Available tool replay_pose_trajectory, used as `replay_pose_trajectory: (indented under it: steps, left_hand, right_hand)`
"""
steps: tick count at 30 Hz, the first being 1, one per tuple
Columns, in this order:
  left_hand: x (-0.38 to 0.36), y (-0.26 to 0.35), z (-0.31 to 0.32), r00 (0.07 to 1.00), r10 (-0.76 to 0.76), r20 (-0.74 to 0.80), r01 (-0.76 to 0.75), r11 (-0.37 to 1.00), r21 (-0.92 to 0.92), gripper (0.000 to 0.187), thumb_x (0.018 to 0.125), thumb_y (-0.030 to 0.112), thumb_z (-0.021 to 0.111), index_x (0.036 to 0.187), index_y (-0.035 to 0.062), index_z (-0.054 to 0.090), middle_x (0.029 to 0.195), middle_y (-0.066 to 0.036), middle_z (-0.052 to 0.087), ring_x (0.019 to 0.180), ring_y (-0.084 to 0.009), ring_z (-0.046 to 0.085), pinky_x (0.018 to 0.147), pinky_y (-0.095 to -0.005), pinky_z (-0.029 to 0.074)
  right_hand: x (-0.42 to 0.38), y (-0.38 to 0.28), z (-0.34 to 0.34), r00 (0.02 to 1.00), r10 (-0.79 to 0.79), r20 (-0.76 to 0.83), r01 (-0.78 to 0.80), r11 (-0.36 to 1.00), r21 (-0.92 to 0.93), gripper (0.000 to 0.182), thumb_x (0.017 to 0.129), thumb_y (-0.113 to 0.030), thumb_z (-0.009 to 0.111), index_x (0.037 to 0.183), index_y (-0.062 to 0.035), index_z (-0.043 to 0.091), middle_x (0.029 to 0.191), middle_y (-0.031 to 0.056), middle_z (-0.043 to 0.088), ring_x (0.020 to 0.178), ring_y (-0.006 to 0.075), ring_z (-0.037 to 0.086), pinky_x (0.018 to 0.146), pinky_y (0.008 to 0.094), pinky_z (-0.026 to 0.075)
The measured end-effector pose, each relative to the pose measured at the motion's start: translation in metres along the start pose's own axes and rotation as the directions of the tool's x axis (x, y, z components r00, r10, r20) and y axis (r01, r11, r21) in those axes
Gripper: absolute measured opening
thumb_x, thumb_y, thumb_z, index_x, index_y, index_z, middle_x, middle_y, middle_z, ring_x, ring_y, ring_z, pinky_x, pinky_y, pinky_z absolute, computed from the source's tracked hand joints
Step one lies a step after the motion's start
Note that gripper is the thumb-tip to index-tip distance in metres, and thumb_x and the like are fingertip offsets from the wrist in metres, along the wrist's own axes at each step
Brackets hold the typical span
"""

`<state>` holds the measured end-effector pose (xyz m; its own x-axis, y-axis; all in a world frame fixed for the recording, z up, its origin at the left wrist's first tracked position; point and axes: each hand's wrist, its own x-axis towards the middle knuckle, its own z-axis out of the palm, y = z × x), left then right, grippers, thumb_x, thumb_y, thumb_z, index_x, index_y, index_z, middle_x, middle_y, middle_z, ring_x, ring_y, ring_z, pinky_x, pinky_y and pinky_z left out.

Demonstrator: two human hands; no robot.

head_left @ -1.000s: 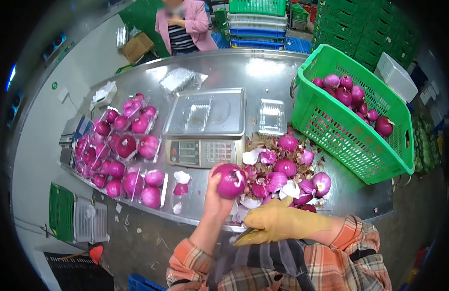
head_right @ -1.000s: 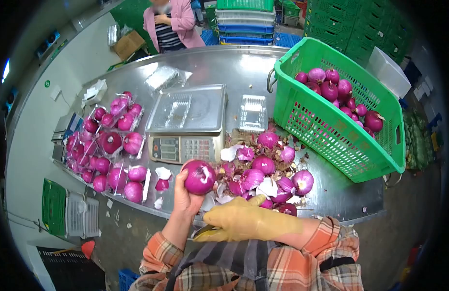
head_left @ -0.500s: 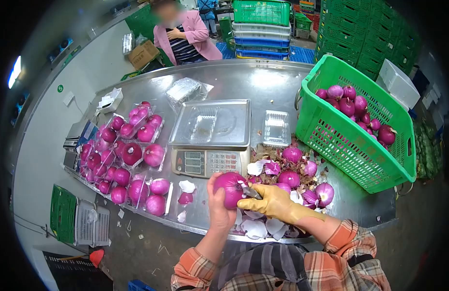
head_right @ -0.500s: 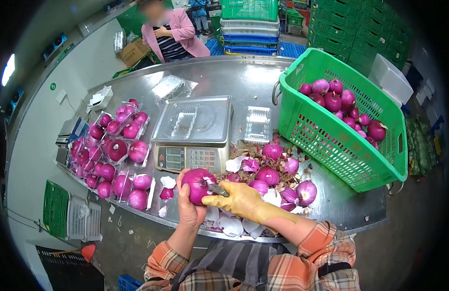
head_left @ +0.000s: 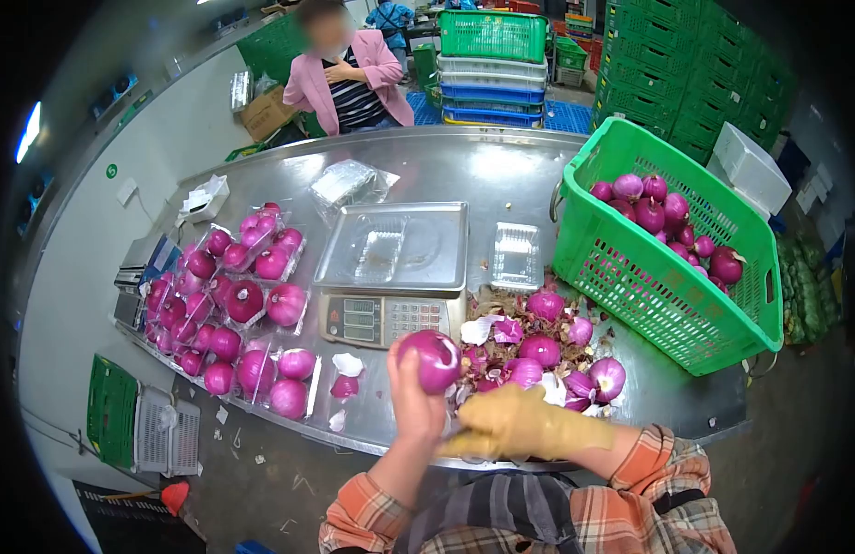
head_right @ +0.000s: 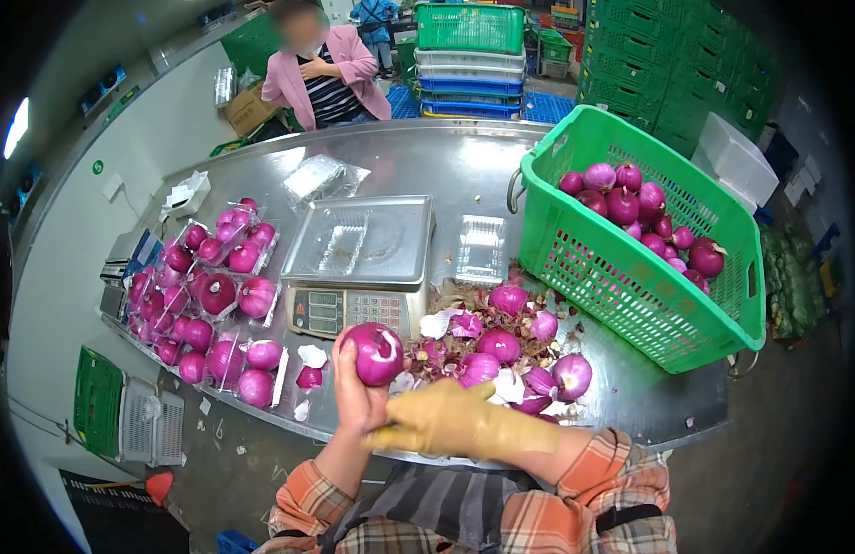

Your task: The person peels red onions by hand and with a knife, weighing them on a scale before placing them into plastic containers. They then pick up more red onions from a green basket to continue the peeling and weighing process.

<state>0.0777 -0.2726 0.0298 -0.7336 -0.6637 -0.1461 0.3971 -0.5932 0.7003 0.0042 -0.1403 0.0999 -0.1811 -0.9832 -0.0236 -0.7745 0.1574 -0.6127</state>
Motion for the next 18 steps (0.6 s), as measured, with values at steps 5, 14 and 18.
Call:
replay_pose_trajectory:
  steps: [5, 14, 18]
  left_hand:
    - [0.009, 0.012, -0.013, 0.972, -0.166, 0.166, 0.191, 0.97, -0.148, 0.047, 0.09, 0.039, 0.054, 0.126, 0.0112, 0.042, 0.122, -0.011, 0.051, 0.112, -0.0277, 0.053, 0.088, -0.049, 0.051]
    - [0.003, 0.001, -0.006, 0.993, -0.031, 0.112, 0.036, 0.999, -0.04, 0.044, 0.092, 0.035, 0.05, 0.124, 0.0061, 0.046, 0.118, -0.013, 0.056, 0.11, -0.0268, 0.056, 0.097, -0.0426, 0.046]
    - [0.003, -0.007, -0.008, 1.0, -0.028, 0.004, 0.028, 0.999, -0.018, 0.046, 0.092, 0.024, 0.049, 0.133, 0.0088, 0.036, 0.123, -0.015, 0.05, 0.112, -0.0275, 0.053, 0.097, -0.0399, 0.045]
  right_hand:
    - [0.006, 0.021, -0.007, 0.98, 0.136, -0.144, -0.087, 0.95, 0.301, 0.06, 0.076, -0.064, 0.061, 0.091, -0.006, 0.06, 0.083, 0.0156, 0.066, 0.076, 0.0352, 0.064, 0.067, 0.0416, 0.051]
    - [0.013, 0.034, -0.005, 0.933, 0.351, -0.085, -0.306, 0.893, 0.329, 0.069, 0.072, -0.069, 0.061, 0.1, -0.006, 0.064, 0.079, 0.0169, 0.066, 0.072, 0.0334, 0.064, 0.064, 0.04, 0.049]
    - [0.013, 0.037, 0.001, 0.946, 0.305, -0.109, -0.268, 0.926, 0.267, 0.062, 0.079, -0.066, 0.057, 0.104, -0.0093, 0.065, 0.083, 0.0183, 0.066, 0.079, 0.0342, 0.064, 0.068, 0.0421, 0.049]
